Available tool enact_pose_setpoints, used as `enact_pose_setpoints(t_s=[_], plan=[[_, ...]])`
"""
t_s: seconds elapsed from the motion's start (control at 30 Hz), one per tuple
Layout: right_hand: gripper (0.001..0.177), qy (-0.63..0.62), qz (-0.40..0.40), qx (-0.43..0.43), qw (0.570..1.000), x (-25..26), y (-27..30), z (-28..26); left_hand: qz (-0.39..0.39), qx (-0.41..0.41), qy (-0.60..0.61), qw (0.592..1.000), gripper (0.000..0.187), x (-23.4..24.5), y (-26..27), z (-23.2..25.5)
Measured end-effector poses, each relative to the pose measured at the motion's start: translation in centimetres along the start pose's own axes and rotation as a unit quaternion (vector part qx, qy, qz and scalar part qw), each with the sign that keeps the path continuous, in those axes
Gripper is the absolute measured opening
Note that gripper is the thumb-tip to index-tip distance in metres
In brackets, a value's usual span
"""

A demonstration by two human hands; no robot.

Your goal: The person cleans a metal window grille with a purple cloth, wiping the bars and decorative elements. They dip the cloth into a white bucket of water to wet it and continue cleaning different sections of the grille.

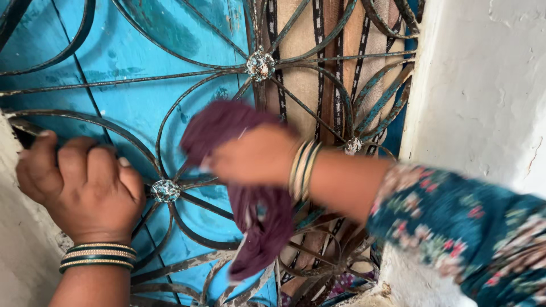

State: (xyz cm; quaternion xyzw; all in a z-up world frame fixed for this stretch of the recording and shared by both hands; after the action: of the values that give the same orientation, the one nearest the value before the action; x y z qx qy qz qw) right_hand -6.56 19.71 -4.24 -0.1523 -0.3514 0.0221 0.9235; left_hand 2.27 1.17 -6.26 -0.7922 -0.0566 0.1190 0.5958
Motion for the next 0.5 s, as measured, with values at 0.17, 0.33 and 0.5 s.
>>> enact_pose_setpoints(t_s=[0.17,0.33,0.5], plan=[[0.026,0.052,0.232,-0.022,0.971,4.4,2.4,2.9,-0.016,0.021,-0.003,1.0,0.011,0.1,0.1,0.3],[0.024,-0.064,0.373,-0.121,0.918,4.7,-0.1,-0.7,-0.026,0.071,-0.001,0.997,0.025,0.3,0.4,2.3],[0.02,-0.213,0.397,-0.076,0.889,5.7,-0.9,-3.7,-0.036,0.089,-0.017,0.995,0.025,0.1,0.8,2.5]])
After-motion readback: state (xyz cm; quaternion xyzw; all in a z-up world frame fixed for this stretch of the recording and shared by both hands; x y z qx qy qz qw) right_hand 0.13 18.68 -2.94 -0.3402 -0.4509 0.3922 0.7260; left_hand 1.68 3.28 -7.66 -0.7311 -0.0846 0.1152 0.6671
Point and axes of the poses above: each hand's wrist, its own y-axis away from the middle knuckle, its own x-axis out of the back of the hand, z = x × y, the point moved 8 cm from there along -y, towards the middle knuckle, and after that the axes turned 1 degree about -y, right-handed, at the moved point
